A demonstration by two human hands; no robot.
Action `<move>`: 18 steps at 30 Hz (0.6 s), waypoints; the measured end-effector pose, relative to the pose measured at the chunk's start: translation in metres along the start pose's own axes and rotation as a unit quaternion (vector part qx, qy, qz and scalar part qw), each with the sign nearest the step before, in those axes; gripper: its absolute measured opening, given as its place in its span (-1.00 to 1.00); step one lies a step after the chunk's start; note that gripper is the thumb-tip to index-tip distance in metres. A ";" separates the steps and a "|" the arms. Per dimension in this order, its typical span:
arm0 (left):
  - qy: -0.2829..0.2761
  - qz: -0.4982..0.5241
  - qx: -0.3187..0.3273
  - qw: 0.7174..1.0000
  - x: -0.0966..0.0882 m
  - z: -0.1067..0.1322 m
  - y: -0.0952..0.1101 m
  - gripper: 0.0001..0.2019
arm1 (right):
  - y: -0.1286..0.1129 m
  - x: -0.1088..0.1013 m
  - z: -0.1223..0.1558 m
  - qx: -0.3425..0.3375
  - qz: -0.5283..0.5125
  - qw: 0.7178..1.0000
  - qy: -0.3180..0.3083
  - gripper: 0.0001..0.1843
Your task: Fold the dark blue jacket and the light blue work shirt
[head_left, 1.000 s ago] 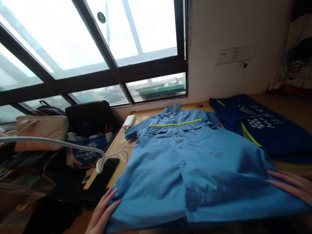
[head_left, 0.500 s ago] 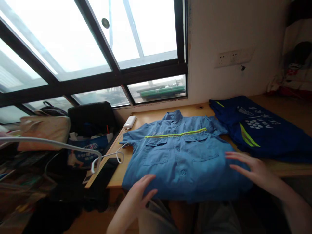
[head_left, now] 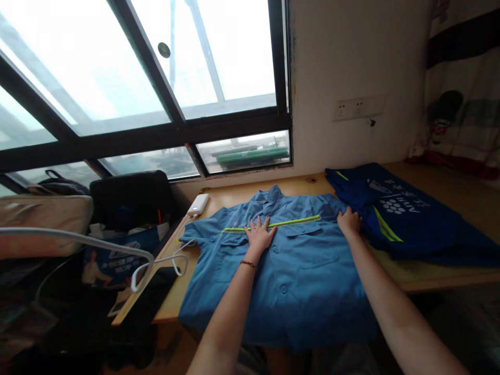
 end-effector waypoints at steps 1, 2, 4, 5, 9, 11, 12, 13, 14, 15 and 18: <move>0.000 -0.004 -0.002 1.000 0.001 -0.001 -0.002 -0.39 | 0.002 0.000 -0.005 0.015 -0.011 1.000 0.000 -0.54; 0.001 -0.007 -0.001 1.000 0.002 -0.002 -0.003 -0.39 | 0.004 0.000 -0.010 0.028 -0.028 0.999 0.002 -0.52; 0.003 -0.010 0.006 1.000 0.003 -0.003 -0.004 -0.38 | 0.007 -0.001 -0.020 0.046 -0.102 0.994 0.011 -0.50; 0.005 -0.012 0.010 1.000 0.004 -0.003 -0.003 -0.38 | 0.009 -0.001 -0.025 0.053 -0.161 0.986 0.013 -0.51; 0.009 -0.020 0.019 1.000 0.005 -0.004 -0.002 -0.39 | 0.013 -0.004 -0.042 0.072 -0.373 0.925 0.011 -0.63; 0.008 -0.024 0.017 1.000 0.005 -0.004 -0.002 -0.39 | 0.015 -0.012 -0.047 0.082 -0.495 0.865 0.034 -0.65; 0.008 -0.026 0.016 0.999 0.005 -0.004 -0.002 -0.39 | 0.017 -0.017 -0.048 0.087 -0.563 0.820 0.049 -0.66; 0.010 -0.028 0.016 0.999 0.005 -0.005 -0.002 -0.39 | 0.018 -0.022 -0.047 0.091 -0.623 0.775 0.059 -0.67; 0.011 -0.029 0.016 0.999 0.005 -0.005 -0.002 -0.39 | 0.018 -0.025 -0.046 0.097 -0.667 0.737 0.061 -0.68; 0.012 -0.029 0.016 0.999 0.005 -0.006 -0.002 -0.39 | 0.017 -0.028 -0.045 0.104 -0.691 0.713 0.052 -0.69; 0.012 -0.030 0.018 0.999 0.007 -0.007 -0.003 -0.38 | 0.008 -0.037 -0.038 0.091 -0.747 0.659 -0.011 -0.72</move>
Point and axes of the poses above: each hand's wrist, its own z-axis away from the middle knuckle, its own x-axis out of the palm, y = z × x, the point moved 7 cm from there along -z, towards the middle knuckle, and after that the axes turned 7 degrees about x, right-handed, at the moved point
